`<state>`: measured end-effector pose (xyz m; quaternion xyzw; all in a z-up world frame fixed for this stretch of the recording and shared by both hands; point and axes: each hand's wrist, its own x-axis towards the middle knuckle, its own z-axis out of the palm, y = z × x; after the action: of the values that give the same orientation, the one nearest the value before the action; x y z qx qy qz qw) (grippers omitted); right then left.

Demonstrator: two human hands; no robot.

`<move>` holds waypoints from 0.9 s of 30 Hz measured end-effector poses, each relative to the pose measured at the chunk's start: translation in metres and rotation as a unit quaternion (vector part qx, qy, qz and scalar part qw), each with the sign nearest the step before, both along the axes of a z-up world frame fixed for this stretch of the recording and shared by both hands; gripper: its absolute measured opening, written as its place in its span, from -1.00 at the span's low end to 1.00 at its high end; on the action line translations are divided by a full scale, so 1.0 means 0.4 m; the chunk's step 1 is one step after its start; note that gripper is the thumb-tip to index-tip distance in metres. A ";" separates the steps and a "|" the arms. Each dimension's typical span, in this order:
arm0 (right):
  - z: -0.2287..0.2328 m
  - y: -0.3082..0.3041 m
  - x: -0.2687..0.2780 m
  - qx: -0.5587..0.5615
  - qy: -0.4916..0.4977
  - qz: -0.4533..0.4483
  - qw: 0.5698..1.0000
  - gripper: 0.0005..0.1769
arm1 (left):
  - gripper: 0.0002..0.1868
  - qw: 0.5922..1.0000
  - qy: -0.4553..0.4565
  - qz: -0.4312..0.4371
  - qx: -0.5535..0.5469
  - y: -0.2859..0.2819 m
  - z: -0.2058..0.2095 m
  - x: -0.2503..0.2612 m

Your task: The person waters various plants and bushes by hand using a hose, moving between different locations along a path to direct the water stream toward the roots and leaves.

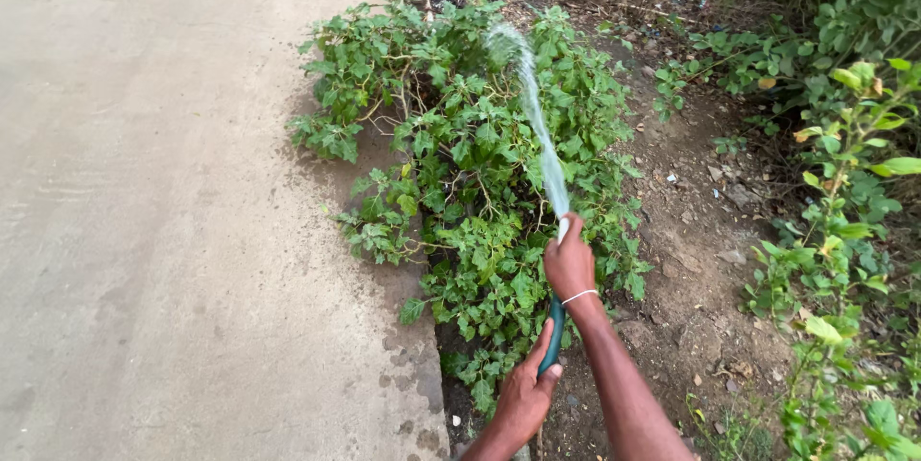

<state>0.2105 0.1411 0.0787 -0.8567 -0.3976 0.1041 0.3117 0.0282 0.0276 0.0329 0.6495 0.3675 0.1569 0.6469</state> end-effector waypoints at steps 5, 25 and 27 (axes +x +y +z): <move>-0.110 -0.024 0.025 -0.053 0.043 -0.015 0.998 -0.32 | -0.19 0.999 0.003 -0.019 -0.031 -0.022 -0.082 0.012; 0.094 -0.042 0.042 0.118 -0.078 -0.013 0.990 -0.46 | -0.19 0.995 -0.080 0.000 0.056 0.015 0.066 0.026; 0.111 -0.039 0.030 0.118 -0.077 -0.012 0.990 -0.46 | -0.20 0.998 -0.047 -0.007 0.043 0.016 0.074 0.025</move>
<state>0.2224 0.1256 0.1231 -0.8239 -0.4196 -0.0138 0.3806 0.0380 0.0339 0.0625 0.6707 0.3251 0.1987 0.6364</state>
